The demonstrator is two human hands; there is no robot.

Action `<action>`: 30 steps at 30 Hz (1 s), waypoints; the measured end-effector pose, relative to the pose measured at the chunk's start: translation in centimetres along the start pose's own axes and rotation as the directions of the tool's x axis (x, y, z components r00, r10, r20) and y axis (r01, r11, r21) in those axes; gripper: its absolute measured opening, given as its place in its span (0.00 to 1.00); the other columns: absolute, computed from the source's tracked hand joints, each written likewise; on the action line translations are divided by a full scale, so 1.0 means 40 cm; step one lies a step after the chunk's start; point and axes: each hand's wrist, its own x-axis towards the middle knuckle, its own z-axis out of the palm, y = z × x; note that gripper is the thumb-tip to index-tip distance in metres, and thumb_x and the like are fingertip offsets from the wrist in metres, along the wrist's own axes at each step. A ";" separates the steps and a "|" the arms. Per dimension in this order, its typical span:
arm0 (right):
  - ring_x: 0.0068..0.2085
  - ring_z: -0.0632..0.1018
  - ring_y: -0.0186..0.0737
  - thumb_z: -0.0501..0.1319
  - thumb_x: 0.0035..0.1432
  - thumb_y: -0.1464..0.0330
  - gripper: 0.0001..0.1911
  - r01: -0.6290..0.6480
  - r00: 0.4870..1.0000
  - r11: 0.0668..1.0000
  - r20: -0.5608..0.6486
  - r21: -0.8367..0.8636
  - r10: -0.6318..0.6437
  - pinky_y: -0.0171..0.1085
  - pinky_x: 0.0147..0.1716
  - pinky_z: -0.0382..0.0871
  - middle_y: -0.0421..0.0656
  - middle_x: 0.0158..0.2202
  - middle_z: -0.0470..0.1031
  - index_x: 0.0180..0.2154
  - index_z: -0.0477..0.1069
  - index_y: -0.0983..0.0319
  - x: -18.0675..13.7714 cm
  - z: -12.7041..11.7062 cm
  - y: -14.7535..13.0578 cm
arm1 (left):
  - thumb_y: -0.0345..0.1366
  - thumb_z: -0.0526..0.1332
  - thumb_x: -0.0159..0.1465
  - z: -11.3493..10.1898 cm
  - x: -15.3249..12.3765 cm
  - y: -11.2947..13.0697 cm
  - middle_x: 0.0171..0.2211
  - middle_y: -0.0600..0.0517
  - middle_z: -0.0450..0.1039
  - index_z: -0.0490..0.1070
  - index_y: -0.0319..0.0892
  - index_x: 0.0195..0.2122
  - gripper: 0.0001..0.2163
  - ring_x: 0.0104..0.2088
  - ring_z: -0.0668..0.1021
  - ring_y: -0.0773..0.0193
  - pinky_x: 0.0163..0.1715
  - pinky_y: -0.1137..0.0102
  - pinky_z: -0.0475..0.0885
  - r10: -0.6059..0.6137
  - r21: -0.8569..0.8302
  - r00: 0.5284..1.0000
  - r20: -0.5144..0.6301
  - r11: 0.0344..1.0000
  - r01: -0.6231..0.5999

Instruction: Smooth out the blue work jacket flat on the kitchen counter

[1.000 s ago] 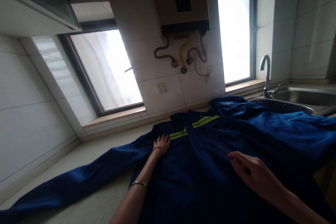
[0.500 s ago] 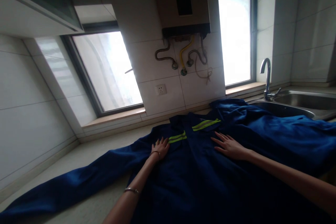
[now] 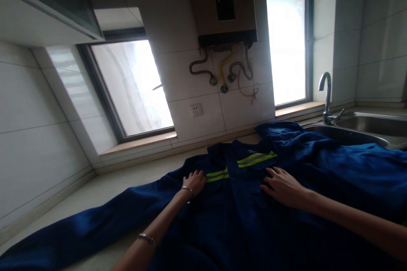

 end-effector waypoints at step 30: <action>0.45 0.75 0.44 0.58 0.54 0.64 0.19 -0.093 0.966 0.786 -0.137 0.612 0.221 0.40 0.44 0.68 0.47 0.44 0.76 0.46 0.72 0.66 0.674 0.113 0.157 | 0.32 0.51 0.63 0.114 0.273 0.131 0.52 0.40 0.68 0.43 0.37 0.63 0.28 0.50 0.73 0.56 0.48 0.65 0.67 -0.217 -0.573 0.952 -0.216 0.818 0.057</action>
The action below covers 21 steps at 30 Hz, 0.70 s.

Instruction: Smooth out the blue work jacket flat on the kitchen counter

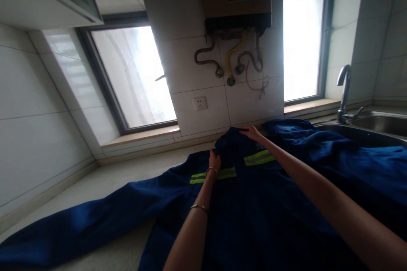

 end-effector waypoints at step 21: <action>0.45 0.74 0.40 0.50 0.48 0.79 0.24 0.465 0.872 0.874 0.237 -0.137 -0.427 0.36 0.46 0.64 0.43 0.43 0.76 0.45 0.73 0.62 -0.166 -0.180 -0.168 | 0.33 0.55 0.61 -0.151 0.028 0.030 0.40 0.43 0.74 0.65 0.42 0.47 0.13 0.44 0.75 0.51 0.40 0.63 0.68 0.026 0.110 1.000 0.000 0.994 -0.026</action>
